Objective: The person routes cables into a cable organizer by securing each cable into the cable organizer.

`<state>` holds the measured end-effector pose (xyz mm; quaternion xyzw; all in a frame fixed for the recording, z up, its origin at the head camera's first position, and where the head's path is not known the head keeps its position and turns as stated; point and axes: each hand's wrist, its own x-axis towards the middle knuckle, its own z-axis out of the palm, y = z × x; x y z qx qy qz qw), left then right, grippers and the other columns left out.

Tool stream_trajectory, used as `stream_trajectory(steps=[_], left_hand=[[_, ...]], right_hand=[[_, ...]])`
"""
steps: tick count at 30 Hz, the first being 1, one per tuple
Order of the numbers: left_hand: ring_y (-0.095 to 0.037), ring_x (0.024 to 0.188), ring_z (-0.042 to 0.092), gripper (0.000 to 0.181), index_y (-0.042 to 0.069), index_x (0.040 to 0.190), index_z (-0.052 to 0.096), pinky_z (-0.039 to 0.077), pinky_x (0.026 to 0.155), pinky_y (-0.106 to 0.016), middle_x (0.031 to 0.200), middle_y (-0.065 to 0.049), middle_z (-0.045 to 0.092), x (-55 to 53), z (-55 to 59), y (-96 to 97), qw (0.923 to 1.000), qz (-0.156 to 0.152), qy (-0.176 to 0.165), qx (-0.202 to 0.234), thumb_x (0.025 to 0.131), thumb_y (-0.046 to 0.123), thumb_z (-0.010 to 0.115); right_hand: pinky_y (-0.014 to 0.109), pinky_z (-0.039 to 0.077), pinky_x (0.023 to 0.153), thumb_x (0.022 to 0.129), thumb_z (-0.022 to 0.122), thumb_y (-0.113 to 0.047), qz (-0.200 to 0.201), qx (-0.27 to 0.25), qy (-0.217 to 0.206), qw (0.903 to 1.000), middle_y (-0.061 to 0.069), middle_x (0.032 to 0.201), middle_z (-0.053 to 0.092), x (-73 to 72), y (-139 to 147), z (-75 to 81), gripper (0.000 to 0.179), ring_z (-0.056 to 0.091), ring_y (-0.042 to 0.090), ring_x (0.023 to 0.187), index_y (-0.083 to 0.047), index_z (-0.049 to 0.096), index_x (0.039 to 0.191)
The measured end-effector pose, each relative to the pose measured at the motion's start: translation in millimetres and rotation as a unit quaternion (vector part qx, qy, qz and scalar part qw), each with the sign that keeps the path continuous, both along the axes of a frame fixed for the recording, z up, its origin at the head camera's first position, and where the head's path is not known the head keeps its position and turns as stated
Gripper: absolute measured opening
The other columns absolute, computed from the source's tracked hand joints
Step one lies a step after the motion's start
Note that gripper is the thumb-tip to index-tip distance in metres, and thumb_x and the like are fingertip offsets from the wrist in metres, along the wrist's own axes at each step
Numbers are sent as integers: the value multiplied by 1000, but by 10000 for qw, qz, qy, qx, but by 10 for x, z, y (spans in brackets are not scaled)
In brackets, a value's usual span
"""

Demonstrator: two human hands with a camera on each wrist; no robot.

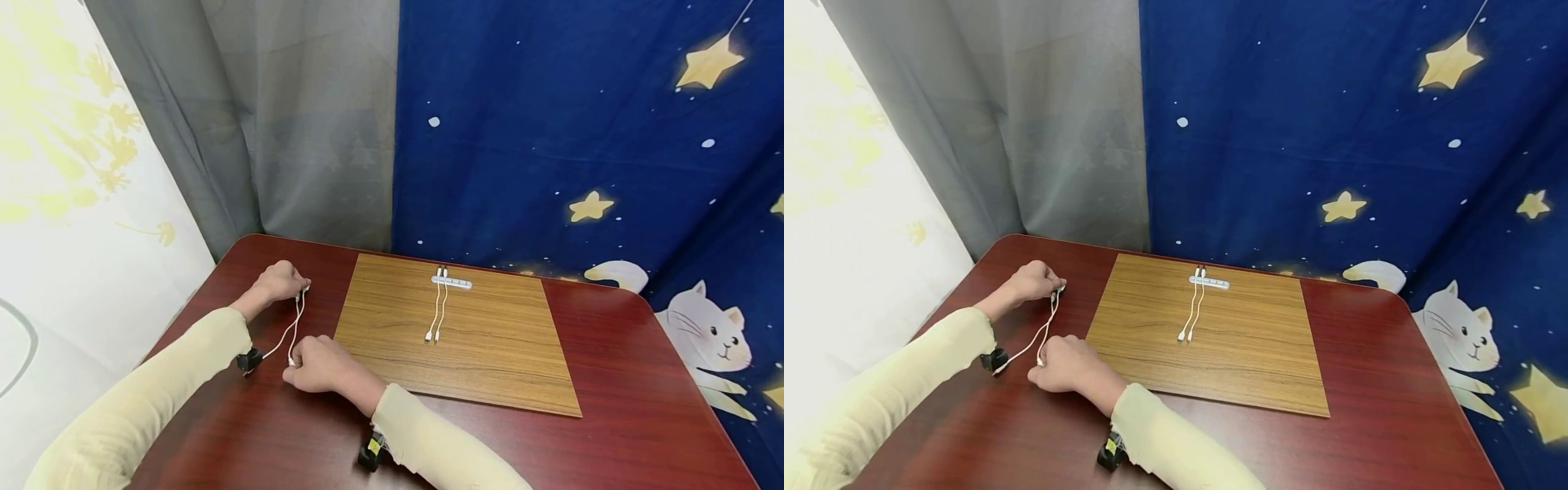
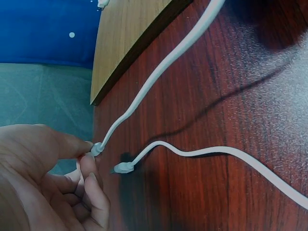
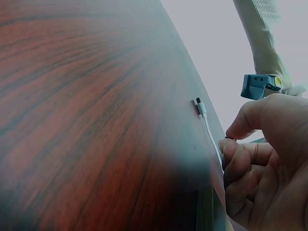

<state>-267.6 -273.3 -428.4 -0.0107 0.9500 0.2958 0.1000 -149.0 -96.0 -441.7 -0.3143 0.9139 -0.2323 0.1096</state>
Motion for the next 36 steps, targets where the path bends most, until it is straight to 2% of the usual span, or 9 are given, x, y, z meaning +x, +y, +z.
stream_trajectory(steps=[6, 14, 26, 29, 33, 36], left_hand=[[-19, 53, 44, 47, 11, 57, 61, 35, 55, -34, 53, -1, 50, -2, 18, -49, 9995, -80, 36, 302, 102, 24, 62], [-19, 62, 53, 39, 2, 71, 70, 40, 58, -33, 69, -9, 64, 49, 72, -53, 9986, 41, -5, 536, 102, 24, 62], [-18, 60, 50, 40, 0, 72, 71, 38, 58, -33, 68, -9, 64, 2, 75, -20, 9977, 15, 55, 679, 102, 25, 62], [-17, 63, 54, 39, 1, 74, 73, 40, 59, -32, 68, -6, 65, -11, 74, 15, 9969, 27, 42, 788, 102, 25, 61], [-19, 66, 56, 39, 1, 75, 73, 42, 59, -31, 61, 0, 58, -36, 81, 67, 9958, 8, 24, 916, 103, 25, 60], [-19, 60, 52, 42, 2, 68, 67, 40, 57, -32, 55, 1, 50, -56, 95, 111, 9946, 4, 7, 1035, 103, 25, 60]], right_hand=[[20, 32, 47, 83, 72, -25, 216, -273, -31, 9994, -13, 48, 35, -37, 54, -15, 40, 37, 3, 48, -20, 44, 55], [18, 31, 48, 81, 70, -19, 469, -503, -12, 9976, -14, 50, 37, -71, 120, -33, 36, 36, 1, 48, -20, 45, 56], [17, 30, 49, 80, 67, -15, 715, -799, 1, 9942, -15, 51, 36, -137, 274, -22, 33, 35, -1, 49, -20, 44, 57], [17, 31, 49, 82, 67, -15, 766, -792, -42, 9939, -15, 51, 38, -149, 314, -3, 33, 36, -1, 49, -20, 45, 58], [17, 32, 50, 83, 67, -15, 843, -776, -106, 9934, -14, 53, 39, -160, 367, 27, 32, 38, 0, 50, -19, 46, 59], [17, 33, 51, 83, 67, -14, 911, -814, -66, 9925, -14, 54, 40, -174, 414, 40, 31, 39, 0, 52, -18, 47, 59]])
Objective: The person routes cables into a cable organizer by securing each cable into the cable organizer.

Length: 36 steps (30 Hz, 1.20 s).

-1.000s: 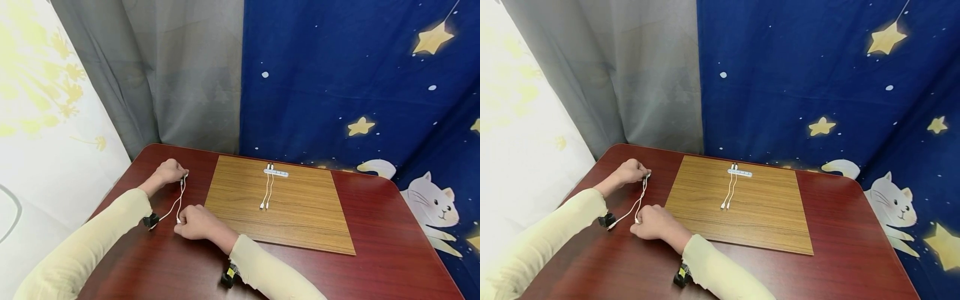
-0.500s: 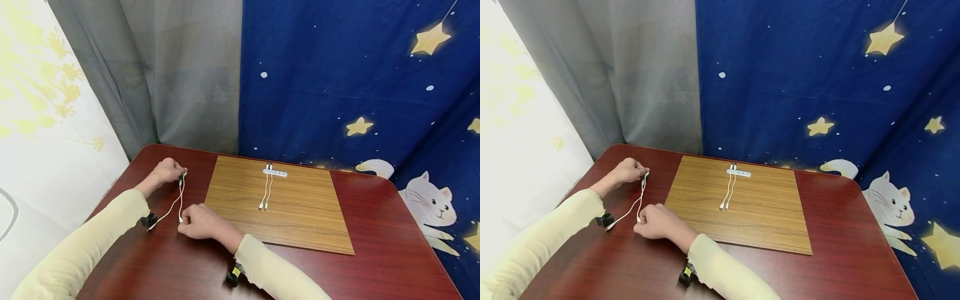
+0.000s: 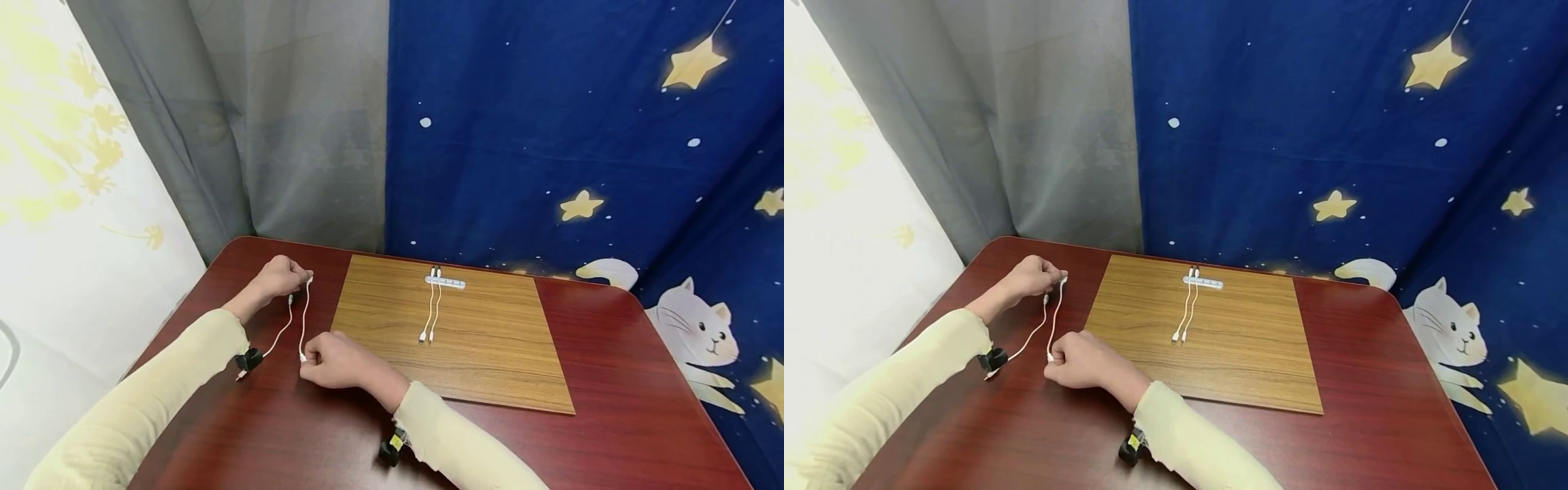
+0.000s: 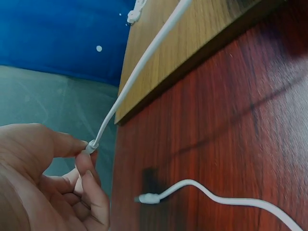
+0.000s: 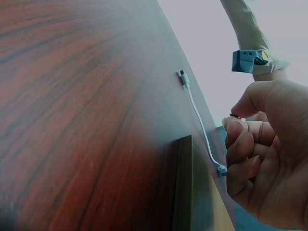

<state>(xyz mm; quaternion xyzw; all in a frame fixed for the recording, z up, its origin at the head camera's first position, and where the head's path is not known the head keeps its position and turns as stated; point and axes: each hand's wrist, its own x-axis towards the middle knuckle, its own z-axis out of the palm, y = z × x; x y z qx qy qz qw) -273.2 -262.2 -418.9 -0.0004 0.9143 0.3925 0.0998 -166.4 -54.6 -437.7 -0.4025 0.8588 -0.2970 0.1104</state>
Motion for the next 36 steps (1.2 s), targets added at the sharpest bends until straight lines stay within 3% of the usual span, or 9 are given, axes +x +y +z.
stream_trajectory(steps=[9, 12, 16, 36], left_hand=[[-17, 57, 49, 39, 8, 66, 62, 41, 57, -31, 58, 0, 50, -9, 32, 145, 9995, 103, 61, 307, 102, 24, 62], [-18, 57, 49, 40, 4, 67, 63, 39, 58, -31, 58, 0, 50, -16, 41, 182, 9993, 69, 78, 359, 102, 24, 62], [-17, 62, 52, 36, -2, 81, 72, 41, 59, -31, 64, -1, 58, -34, 48, 236, 9992, 39, 135, 368, 102, 25, 63], [-17, 71, 58, 32, -2, 92, 76, 43, 63, -30, 76, -5, 65, -129, 59, 658, 9982, -170, 311, 491, 101, 26, 63]], right_hand=[[18, 37, 53, 82, 66, -12, 68, 39, -4, 10000, -13, 58, 46, -55, 210, 8, 26, 44, 0, 55, -19, 51, 62], [18, 37, 52, 82, 66, -12, 54, 81, 1, 10000, -13, 58, 45, -71, 282, 7, 26, 43, 1, 55, -19, 50, 62], [20, 33, 50, 81, 64, -11, 58, 70, -58, 9999, -13, 57, 40, -89, 370, -6, 27, 39, 1, 52, -19, 47, 62], [21, 33, 52, 87, 64, -11, -9, 129, -145, 9998, -12, 57, 40, -124, 682, 0, 28, 39, 2, 53, -19, 49, 64]])
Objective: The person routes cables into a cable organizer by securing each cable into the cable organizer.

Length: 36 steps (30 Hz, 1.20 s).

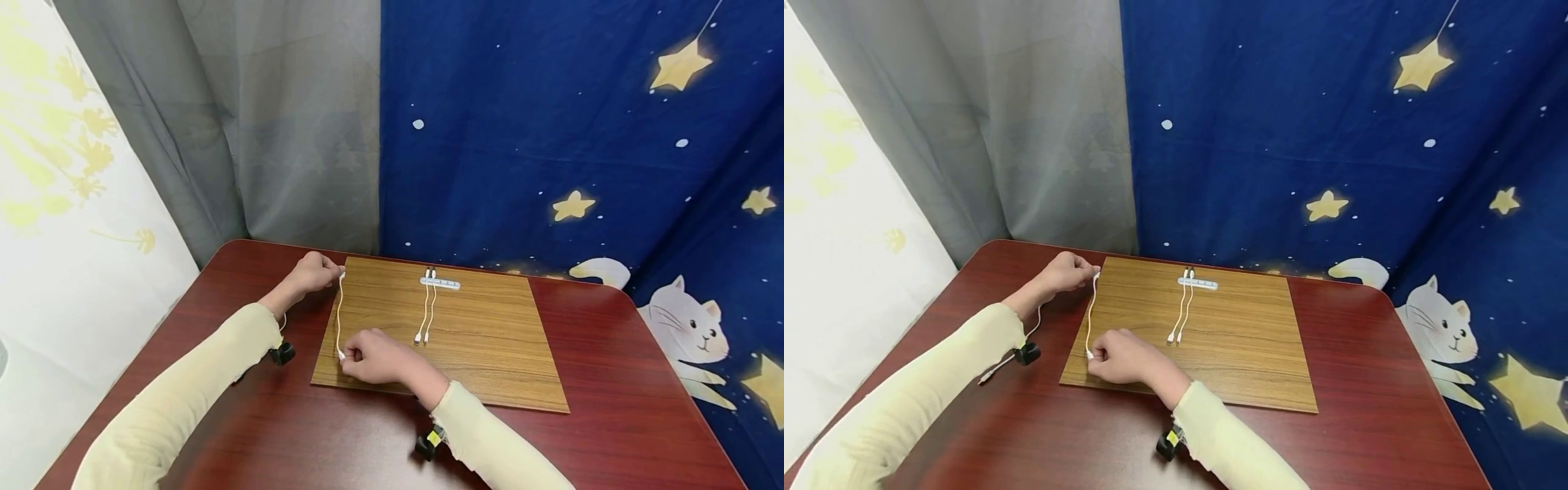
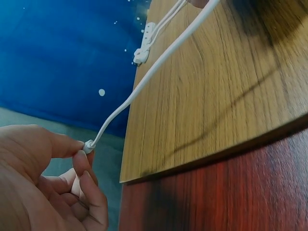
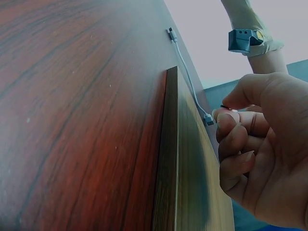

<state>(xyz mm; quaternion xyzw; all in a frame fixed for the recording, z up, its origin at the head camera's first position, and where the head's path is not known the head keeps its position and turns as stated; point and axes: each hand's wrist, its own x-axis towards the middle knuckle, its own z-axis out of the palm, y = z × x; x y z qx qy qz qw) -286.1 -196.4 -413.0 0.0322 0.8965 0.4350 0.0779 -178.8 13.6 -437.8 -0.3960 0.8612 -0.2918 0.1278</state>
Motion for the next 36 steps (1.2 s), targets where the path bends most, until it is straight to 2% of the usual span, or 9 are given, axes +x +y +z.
stream_trajectory(steps=[9, 15, 19, 24, 36], left_hand=[[-14, 54, 41, 35, -5, 82, 69, 34, 55, -29, 60, 0, 53, -38, 2, 115, 9997, -41, -97, 230, 102, 23, 63], [-14, 48, 31, 44, 6, 62, 57, 30, 52, -30, 55, -1, 47, -68, -27, 183, 9994, -144, -163, 287, 102, 24, 63], [-14, 46, 29, 50, 13, 56, 47, 28, 50, -30, 52, 0, 41, -70, -14, 244, 9988, -217, -176, 401, 103, 23, 61], [-13, 44, 26, 53, 16, 54, 42, 28, 49, -31, 50, 1, 36, -72, 14, 322, 9980, -282, -157, 546, 104, 21, 60], [-12, 45, 25, 55, 17, 53, 40, 26, 50, -31, 50, 1, 36, -123, 7, 485, 9971, -287, -228, 664, 104, 22, 60]], right_hand=[[22, 34, 53, 88, 64, -12, -100, 41, -55, 9999, -12, 60, 42, -12, 137, 9, 27, 40, 3, 55, -20, 51, 65], [23, 34, 52, 87, 65, -12, -226, 51, -48, 9997, -12, 60, 43, -3, 213, 12, 25, 42, 4, 55, -20, 53, 66], [23, 35, 53, 88, 65, -13, -289, 34, -95, 9995, -12, 60, 45, -1, 260, 6, 25, 43, 4, 56, -21, 54, 67], [23, 37, 54, 88, 65, -13, -359, -21, -120, 9993, -11, 62, 47, -5, 314, -5, 24, 45, 4, 57, -21, 55, 67], [23, 37, 55, 89, 65, -9, -414, -218, -66, 9989, -13, 59, 52, -19, 434, -29, 27, 45, 4, 55, -21, 55, 66]])
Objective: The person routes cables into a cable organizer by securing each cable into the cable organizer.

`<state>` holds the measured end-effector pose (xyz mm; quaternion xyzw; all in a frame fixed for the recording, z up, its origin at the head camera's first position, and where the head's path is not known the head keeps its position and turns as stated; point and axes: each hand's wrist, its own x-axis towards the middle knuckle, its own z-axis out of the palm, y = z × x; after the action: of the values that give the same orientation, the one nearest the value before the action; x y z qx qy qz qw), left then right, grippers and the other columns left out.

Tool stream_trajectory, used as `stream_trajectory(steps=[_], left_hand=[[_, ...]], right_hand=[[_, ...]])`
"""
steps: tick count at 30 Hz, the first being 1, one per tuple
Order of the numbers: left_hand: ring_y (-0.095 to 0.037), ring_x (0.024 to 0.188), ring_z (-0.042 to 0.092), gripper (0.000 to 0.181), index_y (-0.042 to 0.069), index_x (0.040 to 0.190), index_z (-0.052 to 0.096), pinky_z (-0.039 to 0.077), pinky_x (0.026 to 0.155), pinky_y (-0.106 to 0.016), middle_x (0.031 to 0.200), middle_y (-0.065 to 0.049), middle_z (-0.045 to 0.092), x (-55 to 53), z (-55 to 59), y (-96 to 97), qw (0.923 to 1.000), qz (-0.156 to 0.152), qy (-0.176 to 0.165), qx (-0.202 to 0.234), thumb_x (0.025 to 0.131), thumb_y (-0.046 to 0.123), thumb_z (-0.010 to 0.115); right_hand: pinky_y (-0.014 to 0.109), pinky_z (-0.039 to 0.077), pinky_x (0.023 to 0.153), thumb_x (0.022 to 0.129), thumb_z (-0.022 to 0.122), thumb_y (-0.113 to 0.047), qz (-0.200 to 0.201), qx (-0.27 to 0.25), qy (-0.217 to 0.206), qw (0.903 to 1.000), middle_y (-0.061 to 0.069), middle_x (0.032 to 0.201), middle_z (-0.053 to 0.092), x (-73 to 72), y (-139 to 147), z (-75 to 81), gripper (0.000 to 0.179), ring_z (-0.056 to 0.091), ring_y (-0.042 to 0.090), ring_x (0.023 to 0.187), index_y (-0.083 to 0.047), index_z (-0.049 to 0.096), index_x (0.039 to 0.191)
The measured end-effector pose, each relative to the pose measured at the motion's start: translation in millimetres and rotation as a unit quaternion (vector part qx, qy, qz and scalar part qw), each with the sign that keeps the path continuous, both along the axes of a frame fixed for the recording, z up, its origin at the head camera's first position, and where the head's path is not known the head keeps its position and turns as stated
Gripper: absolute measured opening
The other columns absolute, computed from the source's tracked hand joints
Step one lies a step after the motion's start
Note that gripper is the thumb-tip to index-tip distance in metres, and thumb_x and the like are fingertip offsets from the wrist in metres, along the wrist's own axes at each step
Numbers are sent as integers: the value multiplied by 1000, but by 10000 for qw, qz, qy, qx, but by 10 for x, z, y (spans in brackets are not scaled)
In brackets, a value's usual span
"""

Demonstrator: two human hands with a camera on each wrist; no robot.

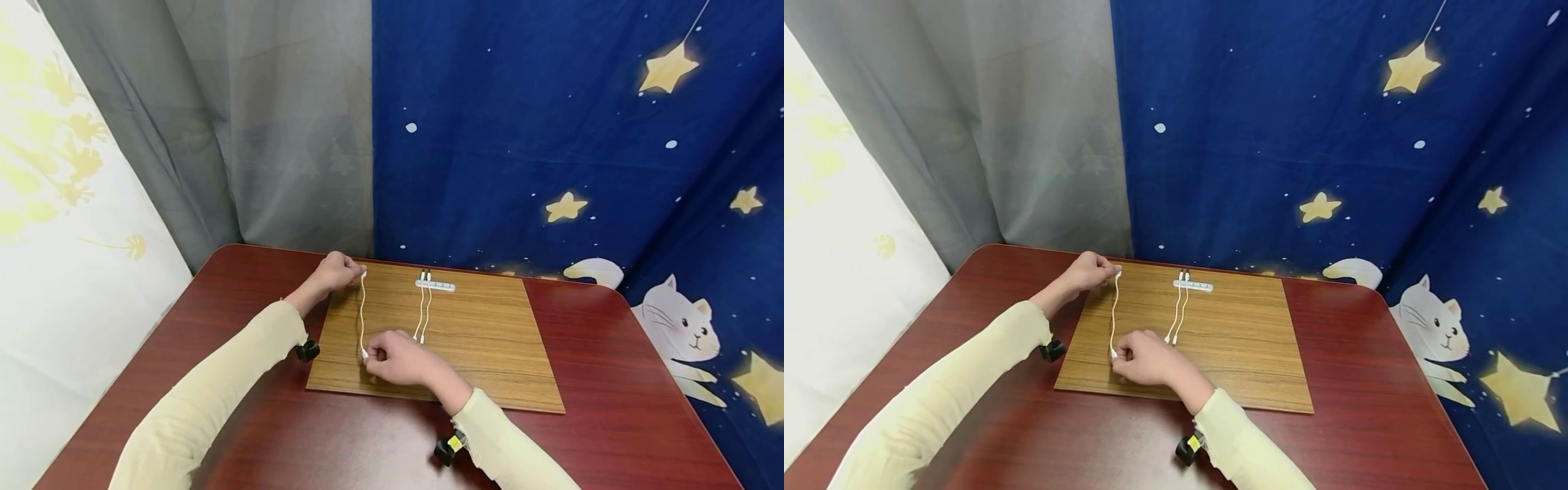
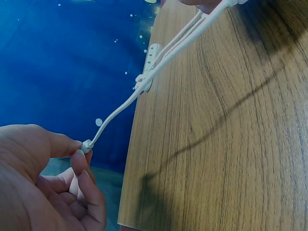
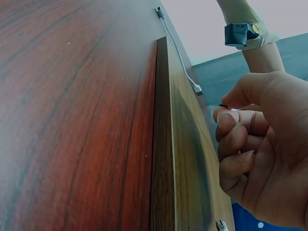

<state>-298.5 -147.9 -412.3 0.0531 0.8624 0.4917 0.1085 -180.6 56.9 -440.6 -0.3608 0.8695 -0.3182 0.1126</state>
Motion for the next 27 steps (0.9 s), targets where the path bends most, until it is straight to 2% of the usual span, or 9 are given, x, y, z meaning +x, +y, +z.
stream_trajectory(steps=[7, 11, 13, 18, 24, 27], left_hand=[[-13, 45, 31, 49, 13, 58, 45, 28, 50, -31, 51, 0, 38, -21, -7, 78, 9999, 120, 10, 23, 103, 21, 62], [-12, 48, 37, 38, 7, 68, 57, 31, 52, -30, 53, 0, 44, -23, -10, 113, 9998, 211, 29, -44, 102, 22, 63], [-12, 48, 38, 37, 6, 70, 59, 31, 52, -29, 54, 0, 46, -26, -15, 125, 9997, 217, 46, -82, 102, 22, 63], [-14, 48, 37, 42, 8, 65, 54, 31, 53, -30, 53, 0, 44, -29, -16, 154, 9998, 186, 33, -84, 103, 24, 62], [-14, 48, 34, 39, -3, 76, 63, 31, 53, -30, 54, -1, 45, -49, -3, 199, 9998, 151, -27, -107, 103, 24, 62], [-13, 49, 36, 36, -5, 81, 67, 32, 54, -31, 55, -2, 47, -63, -3, 224, 9999, 152, -33, -63, 103, 24, 62]], right_hand=[[24, 36, 54, 88, 65, -6, -1, -140, 19, 9999, -12, 58, 48, -2, 58, 0, 26, 43, 4, 54, -18, 56, 67], [24, 36, 55, 87, 66, -7, -34, -137, 57, 9999, -13, 58, 46, -8, 85, -10, 26, 43, 4, 54, -19, 56, 66], [24, 37, 55, 87, 66, -7, -42, -127, 88, 9999, -13, 58, 46, -11, 99, -11, 26, 43, 4, 54, -19, 56, 66], [24, 37, 55, 87, 65, -6, -67, -121, 92, 9999, -13, 58, 45, -21, 137, -10, 26, 43, 4, 54, -19, 55, 66], [24, 35, 53, 87, 65, -6, -90, -116, 43, 9999, -13, 56, 43, -27, 175, -2, 26, 41, 3, 53, -18, 55, 66], [24, 34, 53, 87, 64, -5, -100, -112, 13, 9999, -13, 56, 43, -25, 190, -2, 26, 41, 3, 53, -18, 55, 66]])
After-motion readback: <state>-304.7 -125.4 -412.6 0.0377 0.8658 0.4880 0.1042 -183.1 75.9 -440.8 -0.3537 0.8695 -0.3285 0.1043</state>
